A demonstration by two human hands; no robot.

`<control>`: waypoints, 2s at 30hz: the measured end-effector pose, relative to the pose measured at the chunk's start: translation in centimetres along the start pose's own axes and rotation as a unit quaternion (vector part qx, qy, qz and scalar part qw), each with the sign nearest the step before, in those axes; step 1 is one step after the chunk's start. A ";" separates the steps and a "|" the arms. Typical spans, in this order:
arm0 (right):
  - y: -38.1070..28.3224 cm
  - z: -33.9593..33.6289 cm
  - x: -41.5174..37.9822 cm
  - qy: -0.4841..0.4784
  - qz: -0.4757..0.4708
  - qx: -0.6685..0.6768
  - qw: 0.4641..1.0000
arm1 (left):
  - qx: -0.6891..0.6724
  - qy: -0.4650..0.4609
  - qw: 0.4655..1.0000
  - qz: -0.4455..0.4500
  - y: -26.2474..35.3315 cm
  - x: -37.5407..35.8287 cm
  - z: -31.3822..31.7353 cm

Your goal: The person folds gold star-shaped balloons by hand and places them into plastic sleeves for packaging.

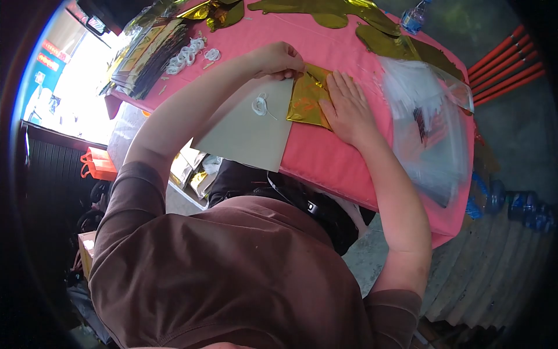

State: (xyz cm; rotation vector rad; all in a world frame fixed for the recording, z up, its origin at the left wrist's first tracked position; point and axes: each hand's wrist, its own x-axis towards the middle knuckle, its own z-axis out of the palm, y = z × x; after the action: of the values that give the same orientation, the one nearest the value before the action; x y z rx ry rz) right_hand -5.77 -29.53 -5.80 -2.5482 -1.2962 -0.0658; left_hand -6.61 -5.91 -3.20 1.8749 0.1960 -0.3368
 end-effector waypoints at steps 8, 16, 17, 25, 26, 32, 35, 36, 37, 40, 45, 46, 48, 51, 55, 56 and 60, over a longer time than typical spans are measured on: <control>0.1 0.1 0.1 -0.005 0.004 -0.006 1.000 | 0.200 0.002 0.980 -0.014 1.4 1.3 0.7; -0.2 -0.1 0.1 -0.011 0.013 -0.007 1.000 | 0.239 0.000 0.971 0.001 2.2 2.1 1.0; -0.2 -0.1 0.1 -0.013 0.012 -0.010 1.000 | 0.252 0.009 0.967 0.029 2.2 2.2 1.1; 0.1 0.5 0.1 0.013 -0.014 -0.020 1.000 | 0.421 0.016 0.904 0.072 3.8 2.1 2.5; 0.2 0.5 0.2 0.015 -0.018 -0.019 1.000 | 0.442 0.022 0.894 0.074 4.0 2.0 2.8; -0.2 0.2 0.1 0.008 -0.008 -0.028 1.000 | 0.490 -0.004 0.871 0.026 4.6 3.3 3.0; -0.3 0.1 0.1 0.008 -0.003 -0.029 1.000 | 0.489 -0.029 0.872 0.027 4.9 3.7 2.8; -0.3 0.1 0.1 0.008 -0.002 -0.028 1.000 | 0.489 -0.029 0.871 0.027 5.0 3.8 2.8; -0.3 0.1 0.1 0.008 -0.001 -0.028 1.000 | 0.483 -0.037 0.874 0.024 5.0 3.9 2.8; -0.2 0.2 0.1 0.011 -0.004 -0.027 1.000 | 0.469 -0.044 0.882 0.014 5.0 4.1 2.8; -0.2 0.2 0.1 0.016 -0.006 -0.018 1.000 | 0.443 -0.049 0.895 0.020 4.4 4.3 2.9; -0.2 0.2 0.1 0.016 -0.006 -0.018 1.000 | 0.433 -0.047 0.899 0.029 4.2 4.4 2.9; -0.4 0.1 0.1 0.017 0.001 -0.006 1.000 | 0.424 -0.047 0.904 0.038 4.0 4.6 2.9; -0.2 0.2 0.1 0.026 0.004 0.006 1.000 | 0.380 -0.038 0.922 0.066 3.7 4.4 2.7; 0.0 -0.1 0.1 0.041 0.000 0.032 0.999 | 0.272 -0.057 0.957 0.088 3.5 3.6 2.3; 0.0 -0.5 0.1 0.041 0.009 0.108 0.993 | 0.256 -0.063 0.959 0.100 3.6 3.3 2.3; 1.4 0.3 0.3 0.194 0.040 0.276 0.941 | 0.190 -0.082 0.974 0.092 3.6 2.8 1.9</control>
State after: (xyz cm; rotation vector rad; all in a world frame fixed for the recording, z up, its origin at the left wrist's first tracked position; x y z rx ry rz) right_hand -4.50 -29.99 -6.38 -1.9779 -0.8991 -0.1554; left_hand -3.19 -8.91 -1.46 2.2101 -0.1674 -0.4217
